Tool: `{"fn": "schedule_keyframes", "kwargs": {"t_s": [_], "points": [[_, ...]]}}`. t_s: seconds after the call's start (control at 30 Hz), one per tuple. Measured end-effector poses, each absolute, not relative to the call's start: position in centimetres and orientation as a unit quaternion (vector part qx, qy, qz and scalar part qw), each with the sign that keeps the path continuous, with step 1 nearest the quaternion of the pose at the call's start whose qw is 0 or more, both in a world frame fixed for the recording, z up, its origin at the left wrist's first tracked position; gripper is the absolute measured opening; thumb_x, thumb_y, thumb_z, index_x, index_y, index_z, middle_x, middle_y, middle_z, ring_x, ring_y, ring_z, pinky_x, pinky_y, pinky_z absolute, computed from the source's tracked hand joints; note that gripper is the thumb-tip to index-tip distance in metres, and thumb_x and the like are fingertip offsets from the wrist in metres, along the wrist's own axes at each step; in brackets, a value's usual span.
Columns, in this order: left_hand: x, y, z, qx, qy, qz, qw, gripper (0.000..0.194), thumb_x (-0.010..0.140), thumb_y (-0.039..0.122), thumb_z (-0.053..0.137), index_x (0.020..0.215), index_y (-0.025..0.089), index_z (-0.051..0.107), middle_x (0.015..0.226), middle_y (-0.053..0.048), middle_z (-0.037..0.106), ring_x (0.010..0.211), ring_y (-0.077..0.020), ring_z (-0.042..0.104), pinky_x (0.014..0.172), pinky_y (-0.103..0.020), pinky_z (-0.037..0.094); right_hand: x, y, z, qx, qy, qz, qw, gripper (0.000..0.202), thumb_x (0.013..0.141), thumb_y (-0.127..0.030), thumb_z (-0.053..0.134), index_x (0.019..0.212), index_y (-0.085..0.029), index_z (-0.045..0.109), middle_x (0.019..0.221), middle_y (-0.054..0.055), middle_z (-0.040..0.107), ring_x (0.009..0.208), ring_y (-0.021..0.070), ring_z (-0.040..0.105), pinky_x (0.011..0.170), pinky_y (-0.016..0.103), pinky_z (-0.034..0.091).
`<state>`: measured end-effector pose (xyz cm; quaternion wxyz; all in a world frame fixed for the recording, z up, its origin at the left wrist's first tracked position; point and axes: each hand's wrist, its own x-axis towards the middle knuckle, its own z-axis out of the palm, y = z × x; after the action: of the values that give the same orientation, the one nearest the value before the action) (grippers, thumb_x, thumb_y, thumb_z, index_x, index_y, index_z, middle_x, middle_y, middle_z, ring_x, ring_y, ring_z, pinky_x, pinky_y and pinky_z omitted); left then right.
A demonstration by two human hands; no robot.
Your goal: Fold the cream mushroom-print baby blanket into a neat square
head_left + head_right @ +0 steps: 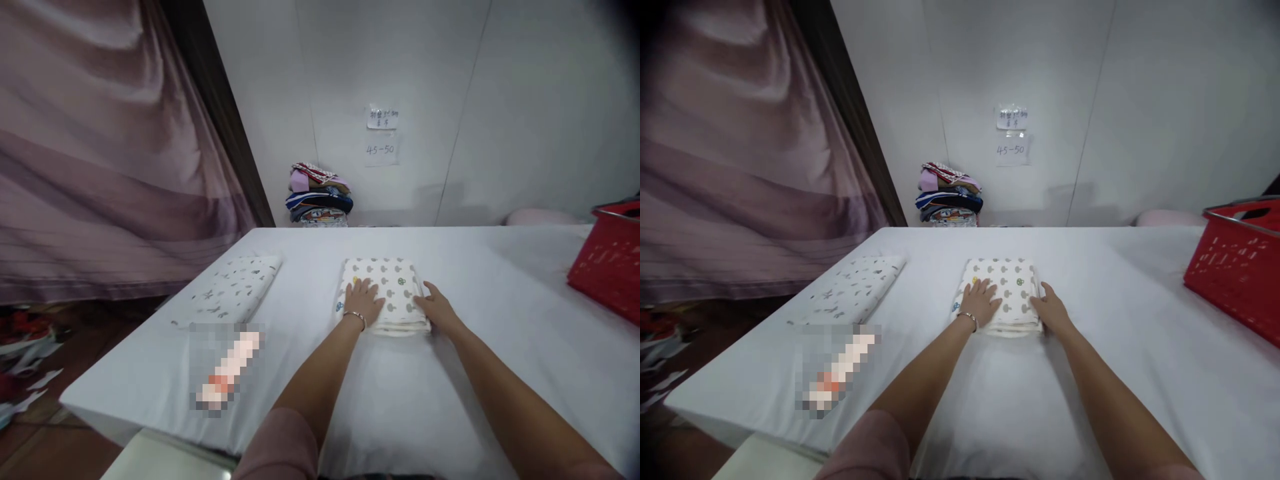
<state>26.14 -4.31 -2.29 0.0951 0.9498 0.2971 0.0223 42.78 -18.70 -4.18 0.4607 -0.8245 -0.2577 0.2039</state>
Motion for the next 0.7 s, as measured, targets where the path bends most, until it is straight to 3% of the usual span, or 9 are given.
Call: {"fn": "schedule_keyframes", "kwargs": {"t_s": [0.13,0.2,0.3,0.37,0.5,0.6,0.7], "points": [[26.4,-3.8,-1.9,0.95,0.29,0.021,0.111,0.058,0.086,0.057,0.021,0.136,0.03,0.034,0.15,0.002,0.019,0.138,-0.023,0.009,0.112,-0.046,0.006,42.2,-19.0,-4.5,-0.783,-0.221,0.246,0.526,0.073,0.074,-0.038,0.059,0.137,-0.015,0.032,0.088,0.006,0.065,0.076,0.0187,0.063,0.069,0.028,0.048],[26.4,-3.1,-1.3,0.949,0.288,-0.001,0.129,0.058,0.085,0.057,0.025,0.134,0.03,0.038,0.149,0.001,0.021,0.138,-0.0231,0.012,0.112,-0.045,0.01,42.1,-19.3,-4.3,-0.788,-0.222,0.244,0.519,0.074,0.074,-0.04,0.059,0.137,-0.014,0.031,0.088,0.007,0.065,0.076,0.019,0.063,0.069,0.028,0.048],[26.0,-1.8,-0.5,0.944,0.303,-0.017,0.13,0.059,0.083,0.059,0.029,0.132,0.028,0.041,0.149,-0.001,0.023,0.138,-0.0245,0.013,0.111,-0.046,0.012,42.2,-19.6,-3.3,-0.848,-0.267,0.202,0.412,0.072,0.076,-0.042,0.056,0.138,-0.016,0.031,0.091,0.007,0.065,0.079,0.0206,0.062,0.074,0.032,0.046],[25.5,-1.1,-0.6,0.941,0.319,-0.009,0.114,0.061,0.084,0.059,0.028,0.135,0.027,0.036,0.15,-0.002,0.018,0.138,-0.026,0.008,0.11,-0.051,0.01,42.1,-19.1,-2.3,-0.877,-0.311,0.142,0.337,0.069,0.076,-0.04,0.055,0.138,-0.018,0.032,0.106,0.009,0.062,0.092,0.0233,0.06,0.082,0.035,0.044],[24.4,-0.6,-1.8,0.938,0.323,-0.009,0.122,0.063,0.086,0.058,0.02,0.141,0.027,0.025,0.152,-0.001,0.007,0.139,-0.0246,0.0,0.108,-0.053,0.015,40.9,-16.2,-0.2,-0.857,-0.412,0.058,0.304,0.063,0.08,-0.038,0.049,0.139,-0.021,0.032,0.14,0.008,0.039,0.124,0.0245,0.04,0.1,0.037,0.033],[24.2,-0.7,-2.4,0.937,0.322,-0.001,0.132,0.064,0.086,0.059,0.02,0.141,0.027,0.024,0.152,-0.001,0.006,0.139,-0.0246,0.0,0.107,-0.051,0.021,40.4,-13.4,0.4,-0.825,-0.489,0.05,0.28,0.064,0.084,-0.046,0.042,0.141,-0.02,0.028,0.146,0.007,0.029,0.133,0.0226,0.027,0.106,0.036,0.026],[24.3,-0.8,-2.4,0.937,0.318,0.006,0.142,0.063,0.086,0.058,0.022,0.14,0.027,0.026,0.152,0.0,0.007,0.139,-0.0239,0.0,0.105,-0.048,0.026,41.2,-11.5,-0.9,-0.838,-0.509,0.035,0.192,0.065,0.085,-0.05,0.037,0.14,-0.015,0.029,0.148,0.01,0.023,0.137,0.0254,0.015,0.109,0.044,0.016]]}}
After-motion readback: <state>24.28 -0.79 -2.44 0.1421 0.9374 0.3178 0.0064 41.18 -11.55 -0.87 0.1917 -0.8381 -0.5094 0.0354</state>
